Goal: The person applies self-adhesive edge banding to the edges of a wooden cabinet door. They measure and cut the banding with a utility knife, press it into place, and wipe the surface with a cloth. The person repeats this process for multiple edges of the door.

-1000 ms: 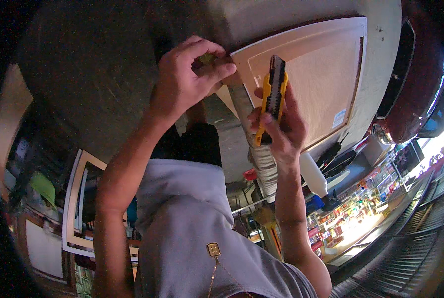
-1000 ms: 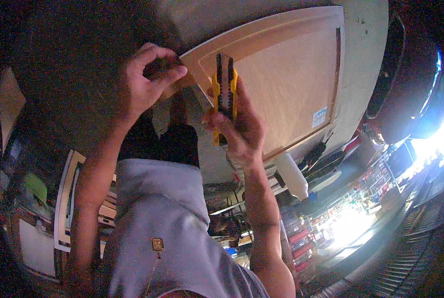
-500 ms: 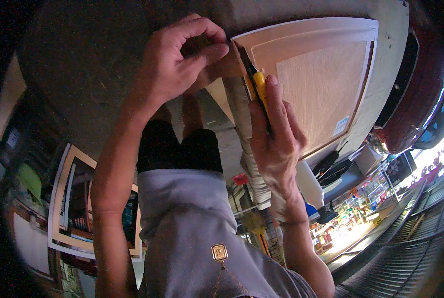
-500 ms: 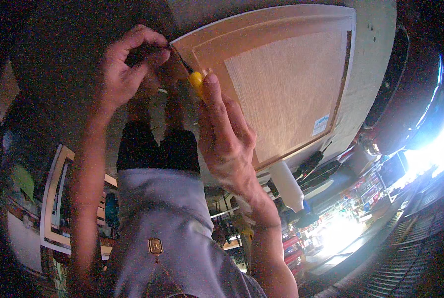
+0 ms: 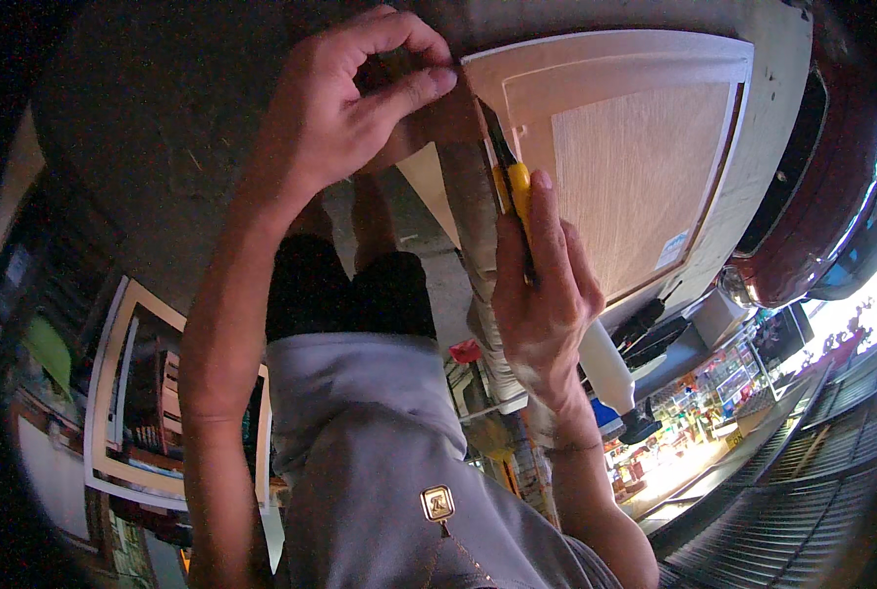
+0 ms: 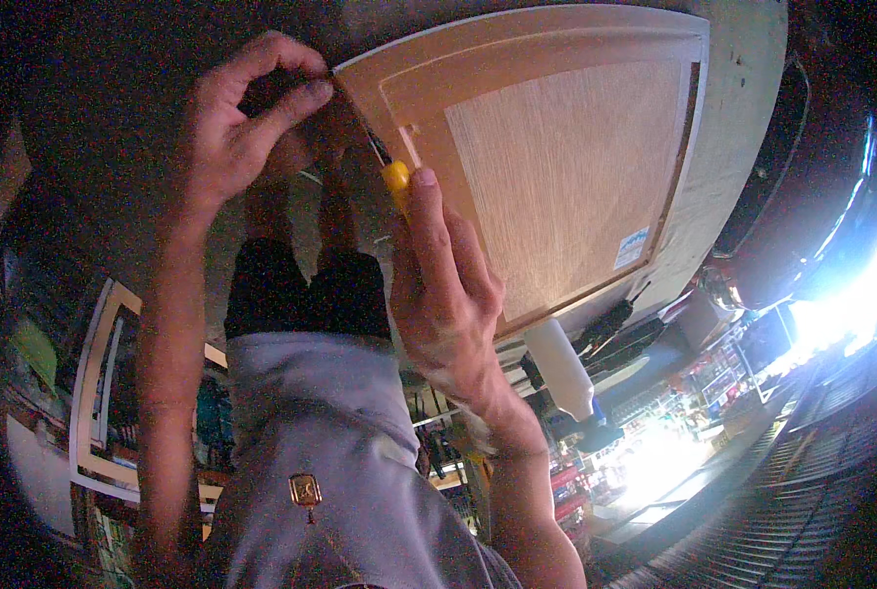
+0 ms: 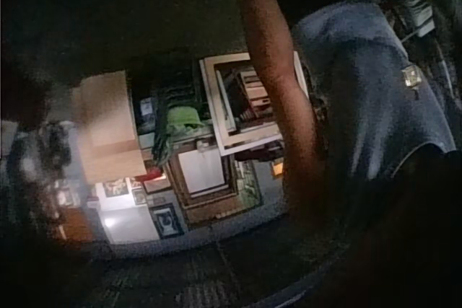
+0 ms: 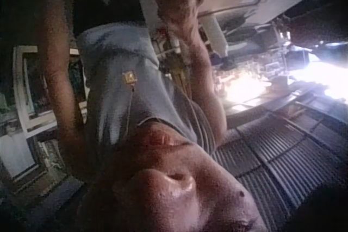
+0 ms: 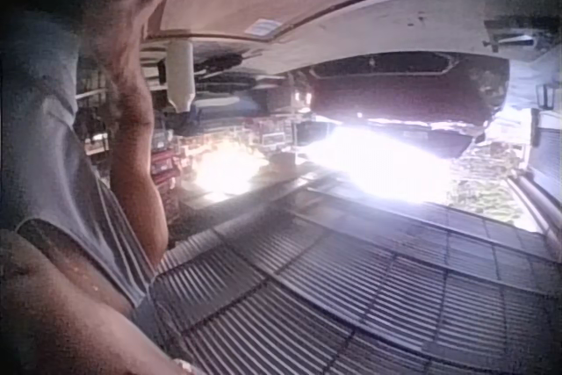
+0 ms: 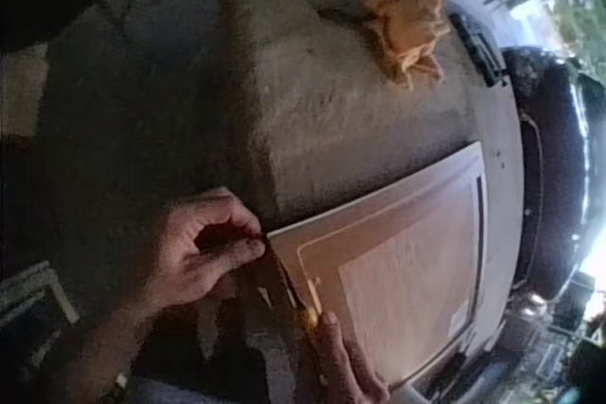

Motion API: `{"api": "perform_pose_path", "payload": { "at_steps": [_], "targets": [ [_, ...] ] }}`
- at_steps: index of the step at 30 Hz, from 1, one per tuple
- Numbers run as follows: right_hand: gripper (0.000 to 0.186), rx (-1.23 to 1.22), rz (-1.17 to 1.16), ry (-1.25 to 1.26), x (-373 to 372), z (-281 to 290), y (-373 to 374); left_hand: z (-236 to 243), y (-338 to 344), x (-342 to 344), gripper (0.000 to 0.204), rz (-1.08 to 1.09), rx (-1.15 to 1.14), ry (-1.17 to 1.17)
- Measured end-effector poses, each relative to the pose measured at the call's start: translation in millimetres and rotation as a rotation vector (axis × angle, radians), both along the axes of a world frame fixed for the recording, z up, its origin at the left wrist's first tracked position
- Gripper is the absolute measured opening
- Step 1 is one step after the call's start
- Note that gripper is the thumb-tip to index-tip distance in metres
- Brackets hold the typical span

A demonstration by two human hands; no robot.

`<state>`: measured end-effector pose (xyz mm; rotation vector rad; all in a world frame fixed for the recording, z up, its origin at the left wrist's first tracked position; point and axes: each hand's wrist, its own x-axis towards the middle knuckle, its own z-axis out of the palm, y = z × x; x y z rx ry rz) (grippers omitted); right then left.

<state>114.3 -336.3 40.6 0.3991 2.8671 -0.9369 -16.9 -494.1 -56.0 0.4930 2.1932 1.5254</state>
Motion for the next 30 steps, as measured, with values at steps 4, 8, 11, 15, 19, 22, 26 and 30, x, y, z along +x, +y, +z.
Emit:
{"api": "perform_pose_path", "payload": {
  "at_steps": [4, 8, 11, 15, 19, 22, 26, 30],
  "targets": [
    [0.047, 0.029, -0.005, -0.016, 13.8, 2.5, 1.2, -1.2, 0.3, 0.3, 0.013, -0.002, 0.052, -0.013],
    [0.047, 0.07, -0.001, 0.004, 23.2, 1.4, 1.7, 0.7, -0.1, -1.1, 0.015, 0.002, 0.051, -0.043],
    [0.051, 0.095, 0.002, -0.037, 29.5, 8.6, 5.4, 4.3, 1.8, -0.3, 0.019, 0.0, 0.015, -0.035],
    [0.05, -0.089, -0.101, -0.023, 30.6, 7.0, 15.1, 27.1, 7.1, -1.2, 0.027, 0.08, -0.122, -0.401],
    [0.033, -0.065, -0.193, -0.29, -8.4, 15.5, 19.3, 13.2, 10.7, -1.0, 0.031, 0.058, -0.135, -0.11],
    [0.028, 0.011, -0.037, -0.238, -33.7, 9.0, 17.0, 11.4, 11.8, 0.2, 0.03, 0.064, -0.066, 0.024],
    [0.026, -0.049, -0.021, -0.232, -37.5, 8.1, 16.6, 12.4, 12.9, 0.8, 0.027, 0.071, -0.04, -0.016],
    [0.025, -0.097, -0.024, -0.24, -36.7, 6.7, 15.9, 8.9, 12.5, 1.0, 0.027, 0.072, -0.01, -0.027]
  ]
}}
